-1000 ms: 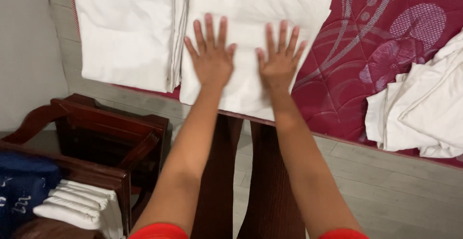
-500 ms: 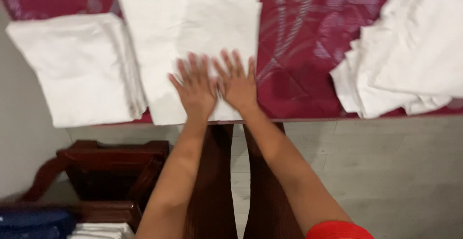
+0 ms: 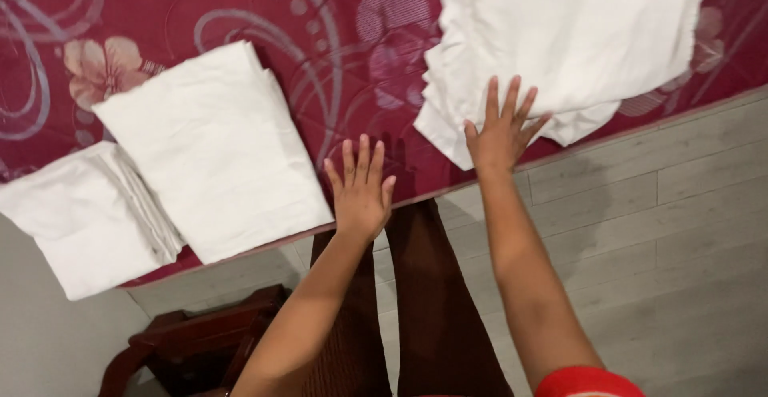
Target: The person folds a white sheet on a low surface, smoothing it out and stacking it with other folded linens. They then pick up a white pillowcase, turn it inside out, and begin to fold it.
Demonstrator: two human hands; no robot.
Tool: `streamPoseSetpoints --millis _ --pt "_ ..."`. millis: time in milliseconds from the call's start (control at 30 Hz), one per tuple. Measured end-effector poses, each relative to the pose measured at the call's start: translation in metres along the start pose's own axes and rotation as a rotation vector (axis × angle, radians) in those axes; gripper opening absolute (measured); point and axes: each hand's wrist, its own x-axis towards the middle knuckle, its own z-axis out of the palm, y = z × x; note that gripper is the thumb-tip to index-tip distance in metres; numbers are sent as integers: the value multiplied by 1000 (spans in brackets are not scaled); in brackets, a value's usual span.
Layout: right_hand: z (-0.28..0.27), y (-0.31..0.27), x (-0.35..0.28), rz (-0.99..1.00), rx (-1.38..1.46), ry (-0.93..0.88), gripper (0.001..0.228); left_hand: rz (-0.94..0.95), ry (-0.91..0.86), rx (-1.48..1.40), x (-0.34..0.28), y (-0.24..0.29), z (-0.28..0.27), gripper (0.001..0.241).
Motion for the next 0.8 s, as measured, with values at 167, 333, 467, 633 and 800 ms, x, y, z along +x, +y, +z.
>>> streamPoseSetpoints --millis 167,333,467,633,800 --pt "-4 37 28 -120 -78 -230 49 -4 -46 -100 32 57 -4 59" --pt "-26 51 38 -102 33 -304 46 -138 -84 -443 67 98 21 46" --pt "-22 64 25 -382 154 -95 58 -408 -132 -797 119 121 72 42" --pt "-11 73 -3 -26 654 4 38 -651 -68 -821 173 154 91 59" --pt "14 92 -27 496 1355 116 30 -841 -195 -859 196 179 71 68"
